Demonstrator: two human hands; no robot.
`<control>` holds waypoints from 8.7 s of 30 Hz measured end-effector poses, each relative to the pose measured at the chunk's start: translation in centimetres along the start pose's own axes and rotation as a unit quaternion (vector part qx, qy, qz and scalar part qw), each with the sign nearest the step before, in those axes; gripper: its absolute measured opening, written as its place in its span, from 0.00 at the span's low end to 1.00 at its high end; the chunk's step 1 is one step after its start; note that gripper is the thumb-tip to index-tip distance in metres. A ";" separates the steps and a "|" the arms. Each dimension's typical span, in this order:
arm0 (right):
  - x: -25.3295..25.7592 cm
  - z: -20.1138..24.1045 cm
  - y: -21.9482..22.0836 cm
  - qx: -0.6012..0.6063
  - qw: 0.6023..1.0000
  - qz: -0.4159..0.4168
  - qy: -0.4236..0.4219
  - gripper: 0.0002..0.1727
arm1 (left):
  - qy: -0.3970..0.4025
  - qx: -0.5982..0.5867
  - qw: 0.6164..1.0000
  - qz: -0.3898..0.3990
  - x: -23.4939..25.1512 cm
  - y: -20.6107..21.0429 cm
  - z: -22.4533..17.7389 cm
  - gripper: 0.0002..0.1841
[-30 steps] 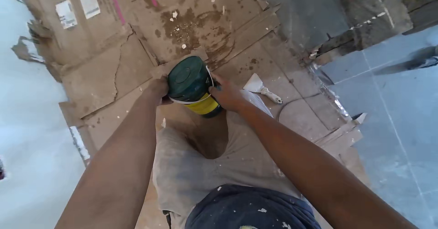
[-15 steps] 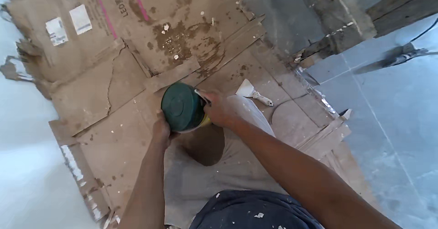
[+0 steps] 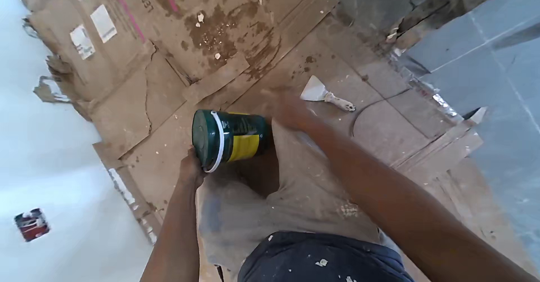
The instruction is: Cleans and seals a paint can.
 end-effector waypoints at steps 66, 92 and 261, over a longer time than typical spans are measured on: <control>-11.0 9.3 6.0 0.588 0.754 0.071 0.284 0.14 | 0.370 0.074 0.926 -0.021 -1.3 4.7 -3.6 0.45; -11.1 15.1 5.2 0.303 0.882 0.147 0.331 0.18 | 0.342 -0.028 0.934 -0.096 -2.5 4.2 -1.8 0.13; -10.0 6.6 8.9 0.605 0.731 -0.019 0.314 0.20 | 0.294 0.166 0.941 0.019 0.8 7.2 -9.7 0.20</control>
Point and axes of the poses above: each hand's wrist, its own x-axis towards the middle knuckle, its own y-axis out of the palm, z = x × y, the point moved 2 cm from there along x, towards the middle knuckle, and after that the axes turned 3 degrees about -y, right-handed, at the moved point
